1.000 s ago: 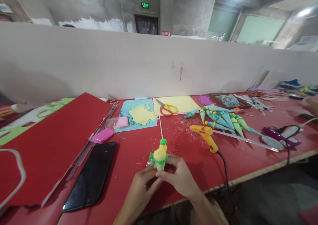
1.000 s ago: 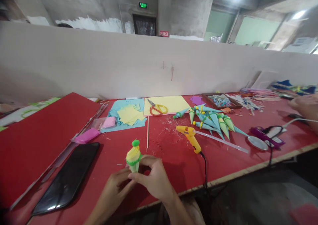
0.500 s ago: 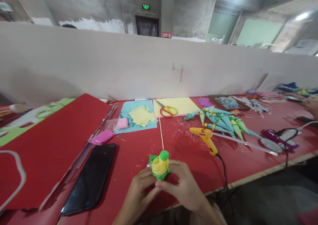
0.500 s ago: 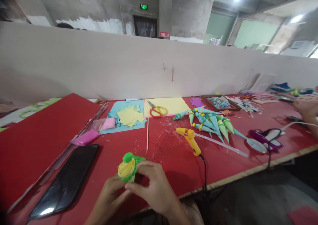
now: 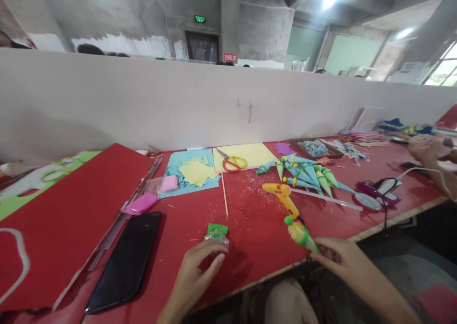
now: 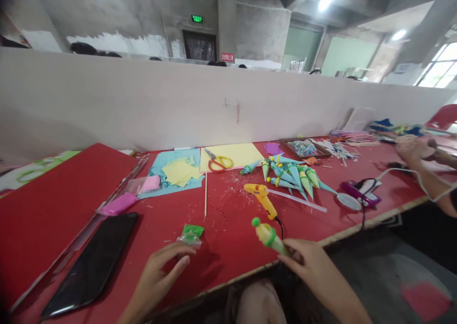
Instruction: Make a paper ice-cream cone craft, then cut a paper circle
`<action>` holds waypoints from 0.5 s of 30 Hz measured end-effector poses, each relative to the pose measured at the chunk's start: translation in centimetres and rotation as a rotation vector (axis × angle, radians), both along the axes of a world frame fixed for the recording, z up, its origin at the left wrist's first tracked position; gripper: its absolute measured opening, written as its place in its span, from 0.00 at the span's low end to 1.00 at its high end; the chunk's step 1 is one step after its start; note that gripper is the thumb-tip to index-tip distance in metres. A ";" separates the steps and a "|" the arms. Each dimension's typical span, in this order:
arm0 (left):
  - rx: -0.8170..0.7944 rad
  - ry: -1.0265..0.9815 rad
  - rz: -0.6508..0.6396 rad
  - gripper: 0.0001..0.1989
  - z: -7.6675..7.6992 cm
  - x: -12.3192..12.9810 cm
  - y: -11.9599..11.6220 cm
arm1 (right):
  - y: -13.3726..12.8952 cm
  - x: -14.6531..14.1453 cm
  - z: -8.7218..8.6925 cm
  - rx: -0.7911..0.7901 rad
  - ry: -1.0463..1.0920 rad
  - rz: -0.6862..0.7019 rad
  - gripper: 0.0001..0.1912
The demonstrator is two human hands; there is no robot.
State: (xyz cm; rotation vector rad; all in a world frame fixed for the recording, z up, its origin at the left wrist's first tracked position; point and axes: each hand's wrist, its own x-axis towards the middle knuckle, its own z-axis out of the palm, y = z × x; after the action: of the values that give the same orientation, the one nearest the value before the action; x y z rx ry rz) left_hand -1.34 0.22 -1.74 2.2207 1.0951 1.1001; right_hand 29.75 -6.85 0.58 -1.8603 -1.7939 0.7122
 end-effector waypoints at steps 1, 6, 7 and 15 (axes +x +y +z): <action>0.008 -0.002 -0.001 0.07 0.0 0.0 0.0 | -0.1 1.5 -0.4 -0.020 -0.031 -0.032 0.14; 0.018 -0.030 0.026 0.08 -0.2 -0.3 0.1 | 1.9 6.6 -3.1 -0.003 0.012 -0.146 0.16; 0.016 -0.033 0.039 0.08 -0.2 -0.3 0.2 | 2.8 7.1 -3.6 0.031 0.015 -0.167 0.17; -0.018 0.011 0.033 0.10 -0.4 -0.1 0.4 | 10.3 7.1 -6.3 0.357 -0.051 -0.332 0.12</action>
State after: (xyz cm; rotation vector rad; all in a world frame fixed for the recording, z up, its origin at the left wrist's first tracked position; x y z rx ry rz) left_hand -1.46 0.59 -2.12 2.2049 1.1463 1.0885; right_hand 36.86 3.40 -5.72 -1.8718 -1.4707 0.2086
